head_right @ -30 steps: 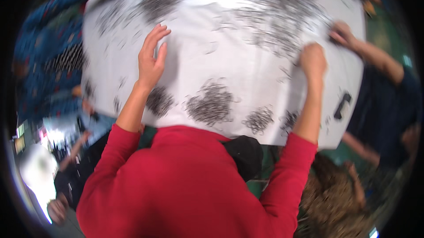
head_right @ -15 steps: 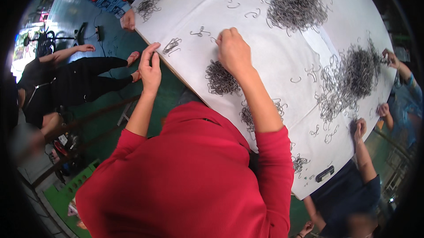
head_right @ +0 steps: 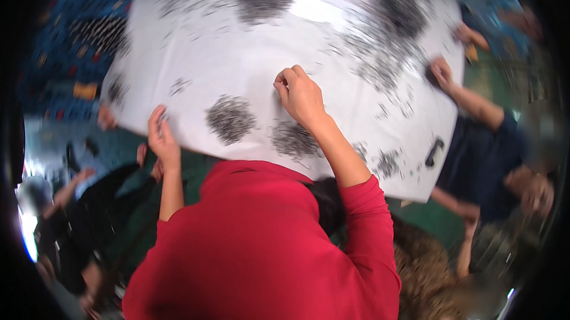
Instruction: The person gathers scattered metal paperclips from a white sheet on a table and places them into small piles. They repeatedly pick up individual clips and add them to existing clusters while other people around the table perform the same task.
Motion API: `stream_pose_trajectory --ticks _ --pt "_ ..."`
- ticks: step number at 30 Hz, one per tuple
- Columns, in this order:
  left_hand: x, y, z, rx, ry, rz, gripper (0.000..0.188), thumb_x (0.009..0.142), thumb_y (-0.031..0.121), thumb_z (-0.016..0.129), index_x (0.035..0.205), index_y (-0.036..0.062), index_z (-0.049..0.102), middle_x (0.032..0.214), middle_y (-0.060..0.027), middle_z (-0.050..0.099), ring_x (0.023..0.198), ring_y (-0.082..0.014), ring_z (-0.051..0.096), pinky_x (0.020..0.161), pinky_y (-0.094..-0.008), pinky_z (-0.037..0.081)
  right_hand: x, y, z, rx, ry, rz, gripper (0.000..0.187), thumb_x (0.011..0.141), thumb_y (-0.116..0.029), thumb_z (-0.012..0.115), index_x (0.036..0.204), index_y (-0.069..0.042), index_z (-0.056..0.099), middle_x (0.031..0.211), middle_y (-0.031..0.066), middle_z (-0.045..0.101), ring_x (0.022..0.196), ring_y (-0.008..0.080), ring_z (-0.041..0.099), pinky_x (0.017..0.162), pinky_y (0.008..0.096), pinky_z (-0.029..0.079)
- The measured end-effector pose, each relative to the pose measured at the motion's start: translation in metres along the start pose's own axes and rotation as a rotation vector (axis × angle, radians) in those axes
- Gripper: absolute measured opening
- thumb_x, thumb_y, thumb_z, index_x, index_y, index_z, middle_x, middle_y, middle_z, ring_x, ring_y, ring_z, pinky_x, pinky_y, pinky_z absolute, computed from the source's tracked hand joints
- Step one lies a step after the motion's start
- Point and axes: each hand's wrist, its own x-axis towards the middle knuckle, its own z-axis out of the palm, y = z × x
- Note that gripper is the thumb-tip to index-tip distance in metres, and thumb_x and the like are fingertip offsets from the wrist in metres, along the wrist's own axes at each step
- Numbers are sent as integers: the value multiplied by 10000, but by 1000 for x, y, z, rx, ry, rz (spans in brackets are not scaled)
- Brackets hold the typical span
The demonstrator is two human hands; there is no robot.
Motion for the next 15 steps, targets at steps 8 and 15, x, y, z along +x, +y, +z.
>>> stream_pose_trajectory --ticks 8,15 --pt "39 78 91 -72 -340 301 297 851 -83 409 1064 -2 600 1144 -136 596 1123 -255 547 963 -339 407 -116 120 -77 -11 237 475 161 840 -111 569 990 -69 610 970 107 584 840 301 605 730 392 477" --pt "31 131 141 -176 -524 439 297 843 -114 393 1014 -3 609 1125 -132 596 1145 -272 536 968 -348 410 -133 192 -94 -279 555 783 430 873 -90 507 1300 -83 448 1073 160 522 876 355 597 756 437 485"
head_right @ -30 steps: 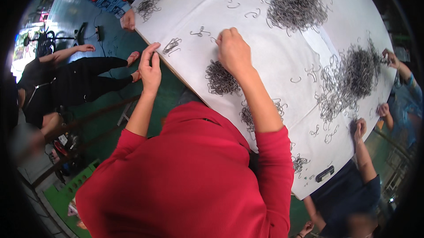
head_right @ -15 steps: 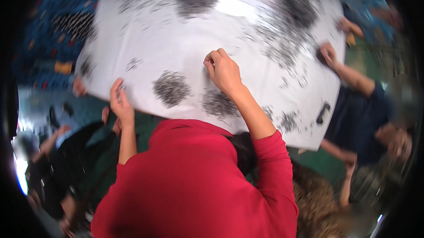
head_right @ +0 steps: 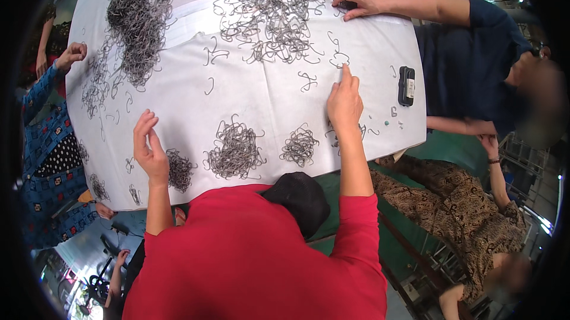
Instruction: The person gathers scattered metal paperclips from a white sheet on a table and places them into small piles. They repeatedly pick up individual clips and add them to existing clusters while other people around the table perform the same task.
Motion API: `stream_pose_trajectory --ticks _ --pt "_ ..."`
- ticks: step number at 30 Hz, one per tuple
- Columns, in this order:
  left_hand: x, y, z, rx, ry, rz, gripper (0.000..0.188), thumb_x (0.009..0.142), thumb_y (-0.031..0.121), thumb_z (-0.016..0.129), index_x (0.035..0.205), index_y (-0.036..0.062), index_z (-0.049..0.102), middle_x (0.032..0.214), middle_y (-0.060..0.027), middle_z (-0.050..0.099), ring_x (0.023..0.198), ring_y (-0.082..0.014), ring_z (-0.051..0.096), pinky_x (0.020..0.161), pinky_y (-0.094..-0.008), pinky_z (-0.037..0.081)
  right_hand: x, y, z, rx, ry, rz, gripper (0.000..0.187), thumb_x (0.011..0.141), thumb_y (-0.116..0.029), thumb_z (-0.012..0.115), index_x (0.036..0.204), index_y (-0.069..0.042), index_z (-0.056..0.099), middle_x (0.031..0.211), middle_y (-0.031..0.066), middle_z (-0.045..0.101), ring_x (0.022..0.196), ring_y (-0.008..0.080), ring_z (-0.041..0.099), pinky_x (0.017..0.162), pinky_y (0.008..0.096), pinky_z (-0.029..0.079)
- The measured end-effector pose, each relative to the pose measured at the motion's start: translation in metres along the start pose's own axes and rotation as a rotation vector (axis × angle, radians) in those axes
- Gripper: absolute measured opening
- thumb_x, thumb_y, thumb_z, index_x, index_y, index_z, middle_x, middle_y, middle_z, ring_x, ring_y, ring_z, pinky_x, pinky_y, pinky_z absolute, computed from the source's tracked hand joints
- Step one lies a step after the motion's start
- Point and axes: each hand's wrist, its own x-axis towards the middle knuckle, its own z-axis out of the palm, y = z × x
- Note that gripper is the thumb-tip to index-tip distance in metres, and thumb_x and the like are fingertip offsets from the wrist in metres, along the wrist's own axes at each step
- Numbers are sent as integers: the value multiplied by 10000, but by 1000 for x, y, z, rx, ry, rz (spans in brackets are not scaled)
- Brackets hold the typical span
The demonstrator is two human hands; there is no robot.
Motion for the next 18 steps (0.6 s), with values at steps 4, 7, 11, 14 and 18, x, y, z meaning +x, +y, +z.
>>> stream_pose_trajectory --ticks 4,7,11,14,18 --pt "-9 9 13 8 -84 -6 292 836 -125 401 990 -2 616 1110 -132 596 1144 -278 536 966 -355 412 9 -2 6 -107 -45 -18 395 873 -101 513 1268 -110 510 970 122 555 830 300 594 746 397 477" --pt "-13 11 20 5 -125 -28 292 832 -129 405 981 0 620 1106 -134 596 1141 -283 538 965 -357 414 5 -16 -4 114 -157 -164 289 870 -117 541 1155 -112 592 961 104 568 808 305 610 693 407 488" --pt "-5 18 32 -13 -184 18 291 821 -128 417 984 -1 622 1105 -137 597 1132 -291 541 958 -362 418 16 -23 -2 191 -49 -129 219 868 -112 546 1068 -122 634 923 83 573 797 281 606 688 396 483" --pt "12 17 50 -17 -232 84 302 770 -128 457 977 11 626 1095 -133 599 1131 -311 534 956 -389 414 27 -26 1 227 -20 -132 227 870 -95 533 1075 -117 629 936 86 568 808 277 601 695 386 483" --pt "47 18 92 56 -378 234 349 756 -61 507 1075 52 592 1167 -103 562 1191 -302 482 1013 -463 336 29 -57 21 272 53 -314 270 837 -47 546 1087 -106 631 955 93 560 848 267 588 719 369 480"
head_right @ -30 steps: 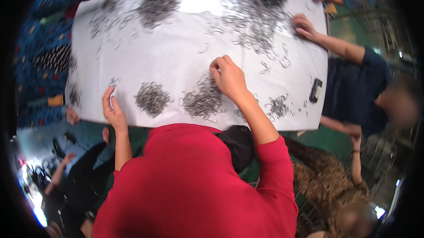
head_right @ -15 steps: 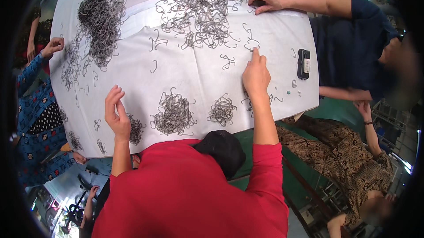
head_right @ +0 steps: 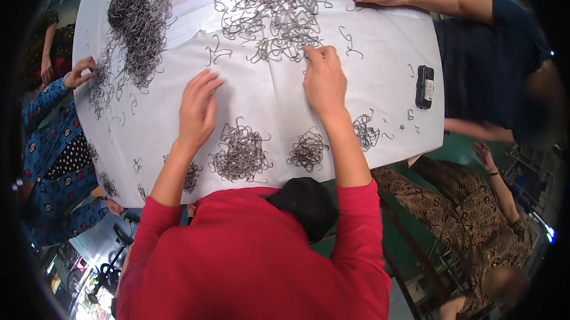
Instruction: The person gathers scattered metal paperclips from a white sheet on a table and places them into small piles. They repeatedly pick up individual clips and add them to existing clusters while other people around the table perform the same task.
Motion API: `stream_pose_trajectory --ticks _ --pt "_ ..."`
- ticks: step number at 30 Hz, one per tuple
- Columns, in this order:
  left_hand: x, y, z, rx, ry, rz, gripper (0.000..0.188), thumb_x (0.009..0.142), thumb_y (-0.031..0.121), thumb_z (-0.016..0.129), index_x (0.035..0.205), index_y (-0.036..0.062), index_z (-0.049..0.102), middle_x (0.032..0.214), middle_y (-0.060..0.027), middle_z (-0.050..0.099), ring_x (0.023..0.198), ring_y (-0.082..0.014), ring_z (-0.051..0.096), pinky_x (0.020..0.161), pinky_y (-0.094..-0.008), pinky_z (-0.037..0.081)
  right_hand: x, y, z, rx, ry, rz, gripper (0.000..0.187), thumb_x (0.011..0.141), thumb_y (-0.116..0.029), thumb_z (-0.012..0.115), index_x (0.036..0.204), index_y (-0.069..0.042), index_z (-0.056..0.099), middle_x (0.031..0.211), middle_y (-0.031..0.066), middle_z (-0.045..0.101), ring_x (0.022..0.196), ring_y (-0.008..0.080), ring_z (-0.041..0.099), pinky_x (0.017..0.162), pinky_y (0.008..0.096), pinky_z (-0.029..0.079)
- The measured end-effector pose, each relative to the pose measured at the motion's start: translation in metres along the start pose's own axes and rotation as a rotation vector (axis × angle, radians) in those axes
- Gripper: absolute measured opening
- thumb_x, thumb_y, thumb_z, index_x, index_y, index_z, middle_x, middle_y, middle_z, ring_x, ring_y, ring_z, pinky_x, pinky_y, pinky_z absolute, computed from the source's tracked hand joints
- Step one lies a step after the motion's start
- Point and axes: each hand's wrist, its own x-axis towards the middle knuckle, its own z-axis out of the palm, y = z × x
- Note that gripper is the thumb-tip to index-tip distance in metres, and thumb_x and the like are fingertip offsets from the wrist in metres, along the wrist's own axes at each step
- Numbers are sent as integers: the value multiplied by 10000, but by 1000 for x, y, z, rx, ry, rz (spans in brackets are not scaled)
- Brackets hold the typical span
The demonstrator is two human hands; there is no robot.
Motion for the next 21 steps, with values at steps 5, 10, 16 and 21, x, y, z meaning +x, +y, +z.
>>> stream_pose_trajectory --ticks 5,10,16,21 --pt "49 -1 43 163 -160 169 455 786 16 504 1233 97 513 1289 -68 502 1290 -262 383 1062 -533 248 0 -32 34 -127 -91 -93 329 782 -7 557 1084 -114 635 953 86 550 868 266 581 735 370 484" --pt "48 -23 47 283 -226 94 545 765 -30 507 1276 159 503 1337 -28 466 1320 -231 350 1072 -572 200 -9 -46 19 148 -162 -95 278 796 -6 540 1018 -123 660 928 71 562 821 255 586 712 362 484" --pt "28 -47 18 290 -74 -28 422 740 -10 538 1139 123 569 1260 -50 508 1289 -236 381 1046 -613 203 -4 -32 13 119 -148 24 175 835 -64 567 970 -106 669 897 64 575 773 245 593 687 362 479" --pt "19 -42 11 204 3 -40 401 725 -31 557 1094 126 579 1228 -45 519 1265 -240 413 1046 -606 199 4 -51 29 140 -161 -29 141 831 -95 598 953 -101 667 879 55 572 758 223 581 673 340 469"
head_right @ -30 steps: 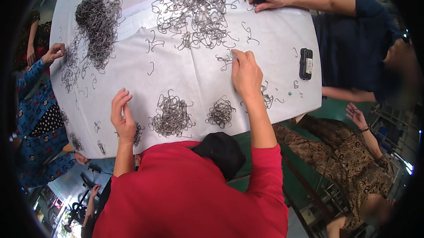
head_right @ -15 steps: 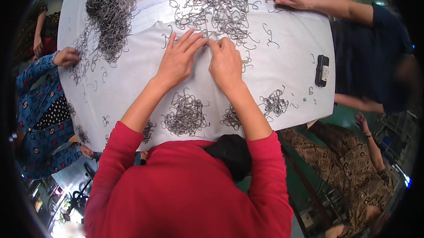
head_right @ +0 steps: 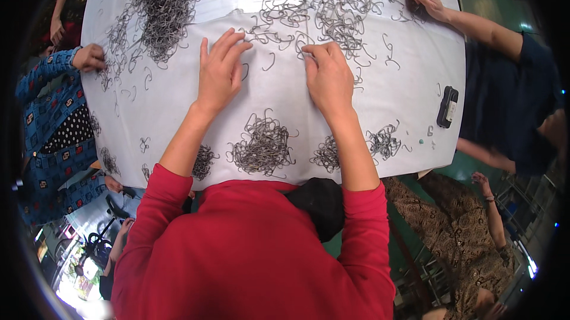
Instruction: The person gathers scattered metal paperclips from a white sheet on a table and places them into small piles. They repeatedly pick up individual clips and add them to existing clusters while other people around the table perform the same task.
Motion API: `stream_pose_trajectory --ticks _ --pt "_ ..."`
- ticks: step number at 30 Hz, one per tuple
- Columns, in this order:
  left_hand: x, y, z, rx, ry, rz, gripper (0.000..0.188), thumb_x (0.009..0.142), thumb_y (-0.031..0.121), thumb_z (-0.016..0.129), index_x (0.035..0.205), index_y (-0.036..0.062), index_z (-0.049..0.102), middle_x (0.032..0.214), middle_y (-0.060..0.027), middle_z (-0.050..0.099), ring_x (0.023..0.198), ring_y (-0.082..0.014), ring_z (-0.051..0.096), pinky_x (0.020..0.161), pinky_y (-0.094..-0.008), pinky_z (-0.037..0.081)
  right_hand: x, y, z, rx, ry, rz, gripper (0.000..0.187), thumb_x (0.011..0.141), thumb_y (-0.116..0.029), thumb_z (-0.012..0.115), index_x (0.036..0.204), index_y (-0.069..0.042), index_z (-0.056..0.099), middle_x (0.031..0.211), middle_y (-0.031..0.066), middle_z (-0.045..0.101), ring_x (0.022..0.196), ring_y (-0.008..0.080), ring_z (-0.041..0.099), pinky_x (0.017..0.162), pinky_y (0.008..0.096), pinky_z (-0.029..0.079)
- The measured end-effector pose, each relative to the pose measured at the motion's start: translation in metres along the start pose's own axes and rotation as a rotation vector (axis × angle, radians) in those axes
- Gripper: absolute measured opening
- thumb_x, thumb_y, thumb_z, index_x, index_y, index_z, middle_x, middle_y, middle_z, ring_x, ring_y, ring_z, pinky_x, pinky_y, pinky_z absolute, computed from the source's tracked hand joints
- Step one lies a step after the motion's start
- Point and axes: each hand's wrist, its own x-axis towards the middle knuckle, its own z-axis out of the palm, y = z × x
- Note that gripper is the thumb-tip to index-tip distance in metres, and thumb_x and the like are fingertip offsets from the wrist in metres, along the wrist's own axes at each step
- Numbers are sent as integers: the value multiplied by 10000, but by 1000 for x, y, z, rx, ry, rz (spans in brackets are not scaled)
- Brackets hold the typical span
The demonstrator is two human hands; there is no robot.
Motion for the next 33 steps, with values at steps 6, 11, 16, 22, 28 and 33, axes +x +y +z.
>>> stream_pose_trajectory --ticks 6,11,16,22,28,33 --pt "-23 -2 -14 -63 84 -68 359 761 -67 500 1050 113 615 1201 -36 558 1240 -240 457 1061 -548 209 44 -23 19 -66 -61 -86 95 808 -139 633 887 -96 662 867 62 584 808 246 590 681 371 477" --pt "-40 -21 -28 -52 143 -118 376 720 -68 525 1036 113 618 1184 -33 562 1224 -252 465 1049 -568 214 67 -30 37 -293 -228 -161 113 788 -171 649 837 -70 637 865 84 591 836 263 593 696 378 478" --pt "-42 -30 -29 -54 164 -114 391 726 -57 526 1070 113 603 1196 -35 554 1230 -247 459 1046 -564 222 50 -38 25 -229 -385 -175 121 823 -154 615 875 -44 612 859 93 577 774 258 584 690 366 454" --pt "-13 -19 -9 -80 78 -27 443 758 -58 509 1152 132 579 1236 -29 546 1241 -239 457 1051 -544 222 27 -42 32 -90 -159 -47 157 824 -200 623 918 -74 620 888 96 586 774 294 612 667 406 485" --pt "-3 -17 -9 -105 106 -27 418 779 -49 505 1148 132 585 1223 -35 550 1231 -242 468 1047 -544 230 32 -45 60 -251 -69 -60 185 794 -232 659 890 -77 628 859 89 597 749 295 619 641 406 489" --pt "-24 -28 -25 -99 164 -122 382 790 -46 491 1115 119 604 1214 -45 560 1231 -250 469 1054 -528 238 36 -43 45 -165 -25 -5 172 794 -233 658 818 -64 678 807 82 648 717 257 621 648 363 477"
